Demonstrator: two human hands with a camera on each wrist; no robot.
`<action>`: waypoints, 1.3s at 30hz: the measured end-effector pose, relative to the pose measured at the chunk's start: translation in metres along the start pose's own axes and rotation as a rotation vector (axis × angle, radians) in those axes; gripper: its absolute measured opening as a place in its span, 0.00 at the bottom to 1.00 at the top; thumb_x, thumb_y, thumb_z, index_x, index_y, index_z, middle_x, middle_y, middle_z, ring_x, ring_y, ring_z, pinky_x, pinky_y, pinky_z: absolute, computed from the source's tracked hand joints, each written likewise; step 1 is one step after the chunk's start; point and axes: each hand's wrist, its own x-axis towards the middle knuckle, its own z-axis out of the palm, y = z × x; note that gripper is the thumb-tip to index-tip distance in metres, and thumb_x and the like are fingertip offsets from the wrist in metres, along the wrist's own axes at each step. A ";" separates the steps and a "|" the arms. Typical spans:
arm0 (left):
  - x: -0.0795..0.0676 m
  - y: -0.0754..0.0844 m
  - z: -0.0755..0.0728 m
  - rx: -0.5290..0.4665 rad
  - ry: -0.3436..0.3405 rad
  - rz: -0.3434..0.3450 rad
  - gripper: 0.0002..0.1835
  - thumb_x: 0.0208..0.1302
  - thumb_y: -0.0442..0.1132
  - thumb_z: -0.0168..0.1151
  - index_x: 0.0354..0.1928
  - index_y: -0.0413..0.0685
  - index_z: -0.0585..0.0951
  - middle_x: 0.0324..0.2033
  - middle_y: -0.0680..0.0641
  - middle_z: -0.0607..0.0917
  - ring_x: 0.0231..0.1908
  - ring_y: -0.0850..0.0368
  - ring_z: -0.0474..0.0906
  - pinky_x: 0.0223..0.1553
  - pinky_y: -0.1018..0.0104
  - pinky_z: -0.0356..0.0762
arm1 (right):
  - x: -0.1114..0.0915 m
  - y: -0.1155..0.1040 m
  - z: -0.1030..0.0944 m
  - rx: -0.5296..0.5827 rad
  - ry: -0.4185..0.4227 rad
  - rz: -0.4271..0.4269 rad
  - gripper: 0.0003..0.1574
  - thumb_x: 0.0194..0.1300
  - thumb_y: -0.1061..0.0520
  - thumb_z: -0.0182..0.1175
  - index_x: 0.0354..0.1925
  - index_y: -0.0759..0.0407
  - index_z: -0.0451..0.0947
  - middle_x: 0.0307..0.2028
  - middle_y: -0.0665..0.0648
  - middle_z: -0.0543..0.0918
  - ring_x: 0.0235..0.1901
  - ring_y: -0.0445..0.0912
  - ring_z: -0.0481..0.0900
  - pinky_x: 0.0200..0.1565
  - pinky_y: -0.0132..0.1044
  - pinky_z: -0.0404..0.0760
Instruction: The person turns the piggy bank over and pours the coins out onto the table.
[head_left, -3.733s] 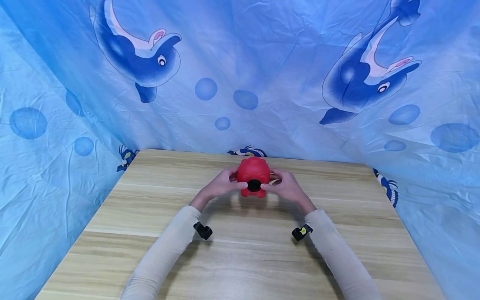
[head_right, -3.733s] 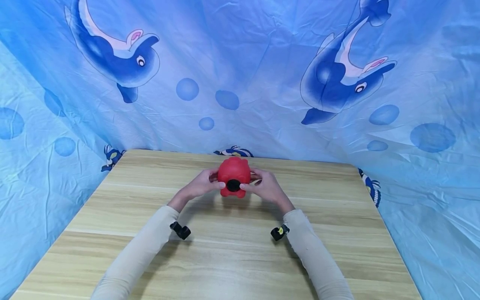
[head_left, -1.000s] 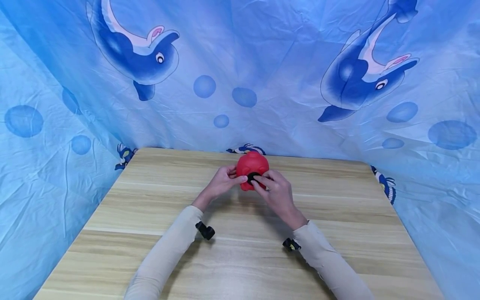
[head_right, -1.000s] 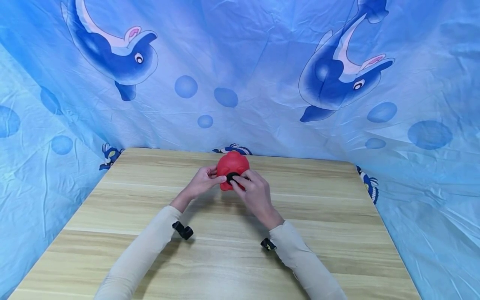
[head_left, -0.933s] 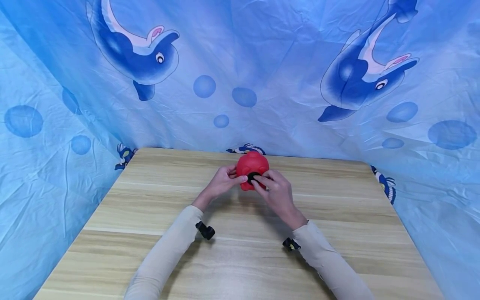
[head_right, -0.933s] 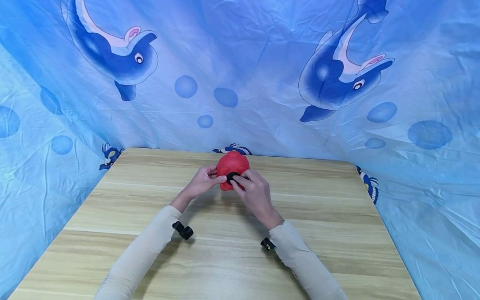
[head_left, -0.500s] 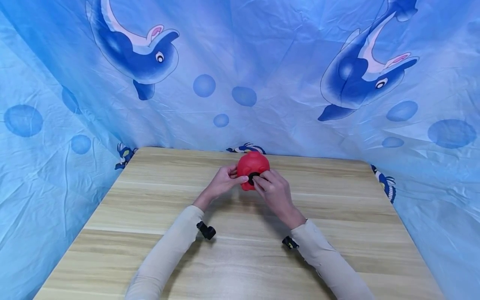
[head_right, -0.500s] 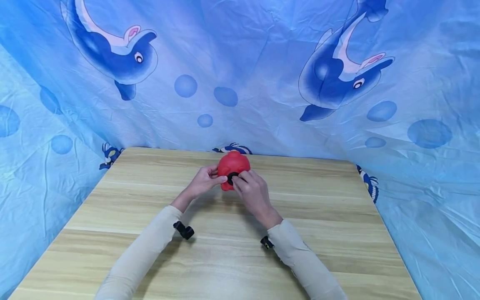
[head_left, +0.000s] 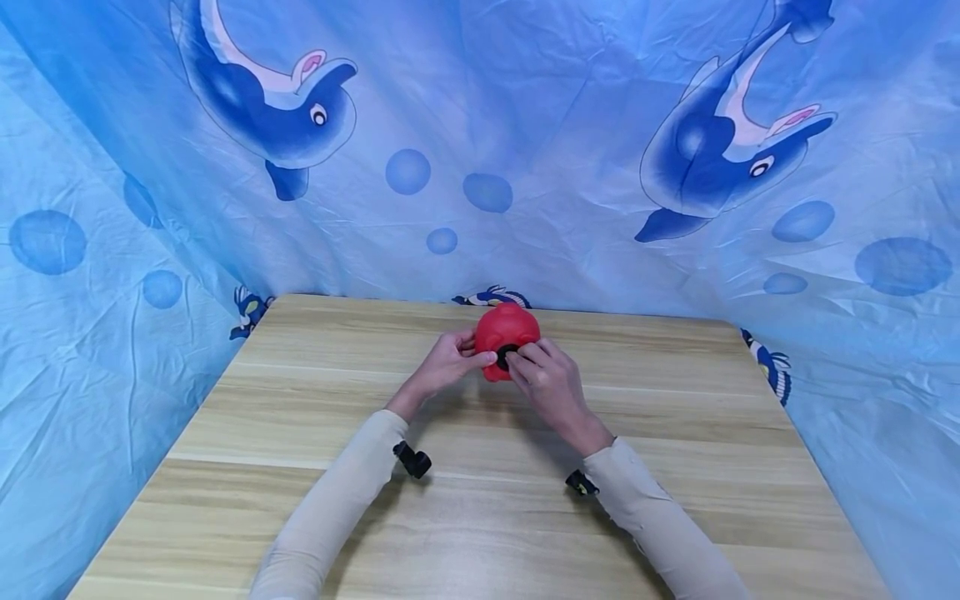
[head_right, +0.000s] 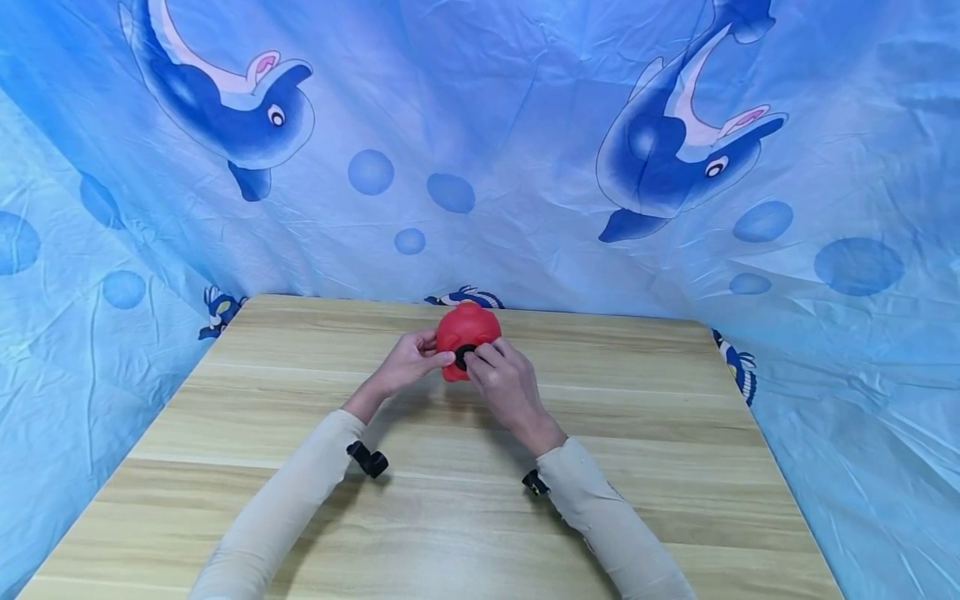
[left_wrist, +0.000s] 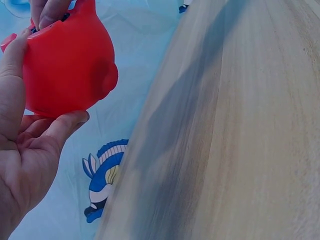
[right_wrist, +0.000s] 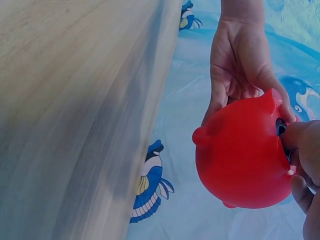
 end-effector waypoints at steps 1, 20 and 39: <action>0.000 0.000 0.000 -0.001 -0.002 -0.003 0.27 0.68 0.43 0.70 0.65 0.38 0.77 0.55 0.39 0.86 0.51 0.47 0.86 0.52 0.61 0.85 | 0.000 0.000 0.000 0.000 0.000 -0.003 0.13 0.53 0.63 0.78 0.40 0.59 0.92 0.35 0.56 0.87 0.35 0.50 0.78 0.38 0.37 0.84; -0.008 0.020 -0.001 -0.021 -0.044 -0.008 0.26 0.69 0.35 0.66 0.66 0.33 0.74 0.57 0.35 0.84 0.52 0.46 0.86 0.53 0.61 0.84 | 0.003 0.001 0.000 0.006 -0.007 -0.025 0.11 0.52 0.62 0.80 0.37 0.59 0.91 0.34 0.55 0.88 0.35 0.49 0.78 0.38 0.36 0.84; -0.001 -0.003 -0.003 -0.014 -0.031 0.016 0.28 0.67 0.44 0.70 0.65 0.39 0.77 0.54 0.40 0.86 0.49 0.49 0.86 0.51 0.61 0.85 | 0.004 0.000 0.000 -0.008 0.000 -0.045 0.11 0.51 0.62 0.80 0.35 0.60 0.91 0.32 0.55 0.88 0.33 0.48 0.78 0.37 0.36 0.84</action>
